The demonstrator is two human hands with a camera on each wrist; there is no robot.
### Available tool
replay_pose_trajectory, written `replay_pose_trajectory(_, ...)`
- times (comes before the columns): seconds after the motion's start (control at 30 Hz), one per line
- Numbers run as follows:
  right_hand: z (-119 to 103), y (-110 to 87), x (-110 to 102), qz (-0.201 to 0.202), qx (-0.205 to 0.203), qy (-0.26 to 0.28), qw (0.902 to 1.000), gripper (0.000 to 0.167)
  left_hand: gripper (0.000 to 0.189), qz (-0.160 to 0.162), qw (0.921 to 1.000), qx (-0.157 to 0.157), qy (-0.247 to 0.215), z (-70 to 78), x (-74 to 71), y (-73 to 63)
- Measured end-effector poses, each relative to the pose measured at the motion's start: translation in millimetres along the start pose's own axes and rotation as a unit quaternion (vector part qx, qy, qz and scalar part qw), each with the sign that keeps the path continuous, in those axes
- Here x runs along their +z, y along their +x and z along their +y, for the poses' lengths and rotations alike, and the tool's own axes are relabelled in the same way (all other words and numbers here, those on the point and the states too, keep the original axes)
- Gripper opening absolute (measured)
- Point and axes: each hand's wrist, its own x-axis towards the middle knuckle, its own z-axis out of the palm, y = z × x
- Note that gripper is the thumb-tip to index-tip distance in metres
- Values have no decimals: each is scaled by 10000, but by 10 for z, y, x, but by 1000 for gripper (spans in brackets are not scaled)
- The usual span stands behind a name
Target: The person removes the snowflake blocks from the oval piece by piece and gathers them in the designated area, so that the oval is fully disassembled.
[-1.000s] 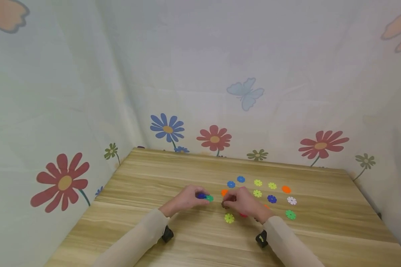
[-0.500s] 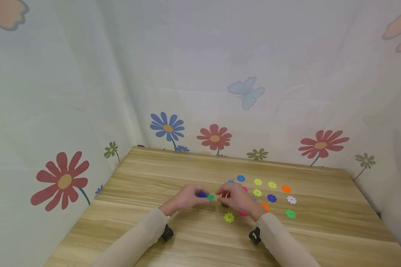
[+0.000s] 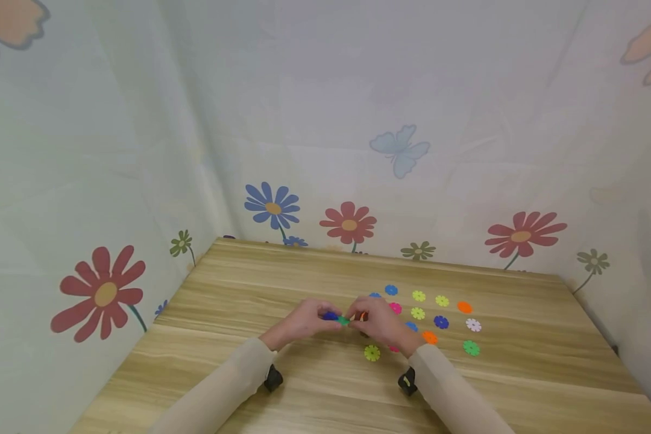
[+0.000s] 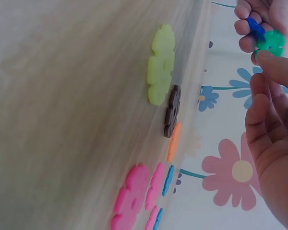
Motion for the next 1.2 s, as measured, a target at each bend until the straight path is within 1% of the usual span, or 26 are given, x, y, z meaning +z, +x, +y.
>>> replay_pose_trajectory(0.2, 56, 18, 26, 129, -164, -44, 9998, 15, 29, 5, 10000, 53, -31, 4, -2, -10)
replay_pose_trajectory(0.43, 71, -2, 21, 214, -105, -101, 9997, 16, 26, 2, 9999, 67, -79, 9, -8, -25)
replay_pose_trajectory(0.73, 58, -31, 1, 271, 222, -150, 9993, 18, 21, 17, 9999, 151, -82, -13, -26, -36)
replay_pose_trajectory(0.93, 58, -35, 8, 380, 474, -61, 9981, 16, 9, 93, 9997, 235, -52, -28, -28, -48)
replay_pose_trajectory(1.03, 37, -31, 8, 367, 617, -65, 9974, 17, 6, 139, 9995, 268, 17, -23, -31, -51)
replay_pose_trajectory(1.1, 19, -20, 10, 303, 593, -61, 9978, 17, 4, 181, 9994, 290, 88, -19, -30, -50)
replay_pose_trajectory(1.2, 17, 4, 28, 204, 358, -115, 9991, 15, 4, 265, 9989, 340, 171, -7, -23, -43)
